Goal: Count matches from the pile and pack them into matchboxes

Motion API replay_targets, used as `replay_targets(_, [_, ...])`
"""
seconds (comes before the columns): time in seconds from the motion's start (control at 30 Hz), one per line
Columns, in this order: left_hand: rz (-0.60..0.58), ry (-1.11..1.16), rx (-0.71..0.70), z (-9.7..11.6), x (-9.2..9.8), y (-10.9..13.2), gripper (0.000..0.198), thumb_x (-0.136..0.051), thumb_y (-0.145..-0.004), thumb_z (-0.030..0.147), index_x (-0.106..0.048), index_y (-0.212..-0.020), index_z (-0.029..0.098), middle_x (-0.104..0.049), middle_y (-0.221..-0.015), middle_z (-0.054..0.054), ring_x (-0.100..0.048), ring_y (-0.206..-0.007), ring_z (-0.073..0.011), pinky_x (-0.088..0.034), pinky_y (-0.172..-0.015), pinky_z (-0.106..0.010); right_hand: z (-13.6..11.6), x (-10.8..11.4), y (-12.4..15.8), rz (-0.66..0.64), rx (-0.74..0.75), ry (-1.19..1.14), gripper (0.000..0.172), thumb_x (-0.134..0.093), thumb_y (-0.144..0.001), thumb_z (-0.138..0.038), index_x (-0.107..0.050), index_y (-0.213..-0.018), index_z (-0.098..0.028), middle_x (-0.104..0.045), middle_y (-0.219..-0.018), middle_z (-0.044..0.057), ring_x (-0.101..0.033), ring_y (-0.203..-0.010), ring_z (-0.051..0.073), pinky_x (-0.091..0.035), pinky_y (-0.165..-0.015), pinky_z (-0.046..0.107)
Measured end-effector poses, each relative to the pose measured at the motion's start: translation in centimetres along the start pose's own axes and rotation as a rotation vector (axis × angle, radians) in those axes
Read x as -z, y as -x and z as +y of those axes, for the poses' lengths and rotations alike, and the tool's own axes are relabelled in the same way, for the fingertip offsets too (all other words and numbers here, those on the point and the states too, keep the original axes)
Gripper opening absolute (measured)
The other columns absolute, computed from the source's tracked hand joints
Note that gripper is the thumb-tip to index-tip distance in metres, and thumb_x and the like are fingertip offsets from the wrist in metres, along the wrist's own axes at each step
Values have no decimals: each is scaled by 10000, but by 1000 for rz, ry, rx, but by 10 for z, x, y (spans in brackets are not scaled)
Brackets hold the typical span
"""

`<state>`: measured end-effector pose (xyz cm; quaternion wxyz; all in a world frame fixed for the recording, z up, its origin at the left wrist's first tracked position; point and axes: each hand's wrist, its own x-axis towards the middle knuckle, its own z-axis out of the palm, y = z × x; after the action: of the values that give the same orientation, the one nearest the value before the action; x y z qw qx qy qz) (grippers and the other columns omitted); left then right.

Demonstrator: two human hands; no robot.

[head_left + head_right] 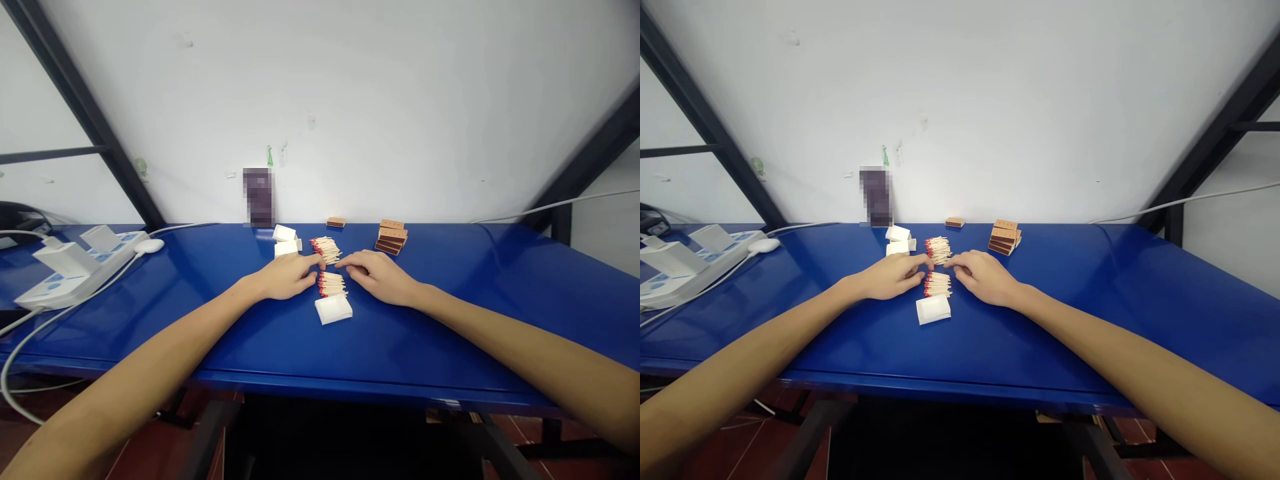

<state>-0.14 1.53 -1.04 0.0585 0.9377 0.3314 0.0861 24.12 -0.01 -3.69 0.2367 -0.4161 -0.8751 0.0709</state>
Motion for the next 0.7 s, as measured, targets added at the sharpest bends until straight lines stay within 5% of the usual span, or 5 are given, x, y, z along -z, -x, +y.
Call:
replay_targets(0.3, [10,-41,25,-1,-2,-1,423,-413,-930,201,-499,-1337,124,-644,-702,-20,-597,-651,-178,-417,-640,-283,0,-1,-1,-43,-88,109,365,-427,-962,-237,-624,-1262,-175,-681,-1061,104,-606,-957,246,-432,-844,377])
replay_targets(0.7, [-3,-64,29,2,1,-2,432,-431,-922,203,-551,-1333,147,-685,-740,-32,-637,-715,-196,-452,-692,-294,-1,0,1,0,34,27,306,-451,-950,-189,-679,-1154,-181,-674,-914,62,-592,-780,185,-405,-694,296])
